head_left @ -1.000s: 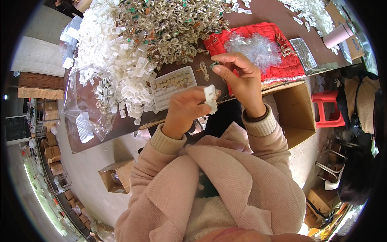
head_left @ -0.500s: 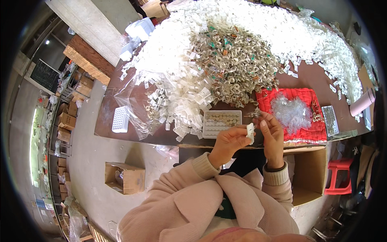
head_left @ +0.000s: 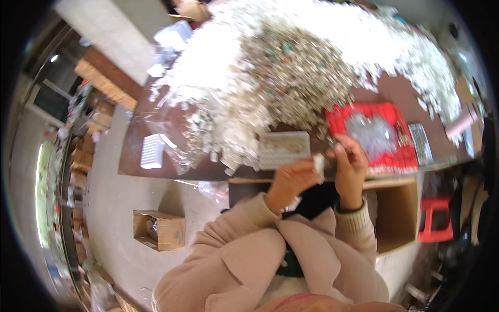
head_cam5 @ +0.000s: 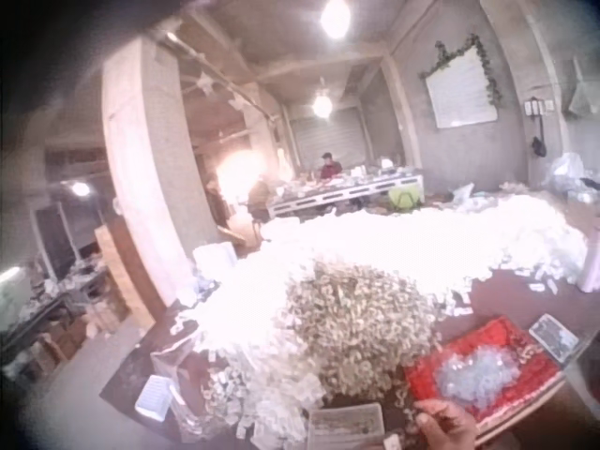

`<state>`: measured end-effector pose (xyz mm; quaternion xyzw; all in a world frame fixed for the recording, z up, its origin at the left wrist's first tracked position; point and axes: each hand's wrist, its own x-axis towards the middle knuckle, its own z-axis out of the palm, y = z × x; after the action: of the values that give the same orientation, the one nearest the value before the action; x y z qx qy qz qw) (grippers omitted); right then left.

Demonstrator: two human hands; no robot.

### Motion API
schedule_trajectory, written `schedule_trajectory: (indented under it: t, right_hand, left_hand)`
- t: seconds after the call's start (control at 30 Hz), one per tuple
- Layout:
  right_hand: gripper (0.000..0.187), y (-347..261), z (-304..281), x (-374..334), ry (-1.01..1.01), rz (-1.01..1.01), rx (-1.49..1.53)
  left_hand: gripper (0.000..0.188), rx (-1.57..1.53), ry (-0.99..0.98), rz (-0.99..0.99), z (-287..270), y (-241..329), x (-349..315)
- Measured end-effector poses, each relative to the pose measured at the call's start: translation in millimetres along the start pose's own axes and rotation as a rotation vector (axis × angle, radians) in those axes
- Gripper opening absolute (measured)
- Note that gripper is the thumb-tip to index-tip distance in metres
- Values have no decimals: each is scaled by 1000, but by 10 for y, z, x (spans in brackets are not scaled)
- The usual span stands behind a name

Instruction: The person repeatedly picks small white plastic pieces and metallic ornaments from a table, attaches them together by hand, and places the assembled units into a white tray. The person occasionally uses a small flashlight to illuminate the pieces during assembly.

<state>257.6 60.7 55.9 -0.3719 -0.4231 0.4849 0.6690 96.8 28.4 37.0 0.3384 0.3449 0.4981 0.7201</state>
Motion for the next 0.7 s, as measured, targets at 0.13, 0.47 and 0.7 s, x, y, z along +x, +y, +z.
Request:
schedule_trajectory:
  t: [0.13, 0.47, 0.7]
  right_hand:
    - [20, -105, -12, -128, -82, -65, -29]
    - [18, -269, 98, -289, -320, 142, 44]
    - [23, -390, 237, -322, -287, -651, -644]
  left_hand:
    - [33, -52, -160, 297, -75, 88, -40]
    - [30, 155, -206, 498, -122, 270, -194]
    - [32, 227, -207, 462, -149, 331, -272]
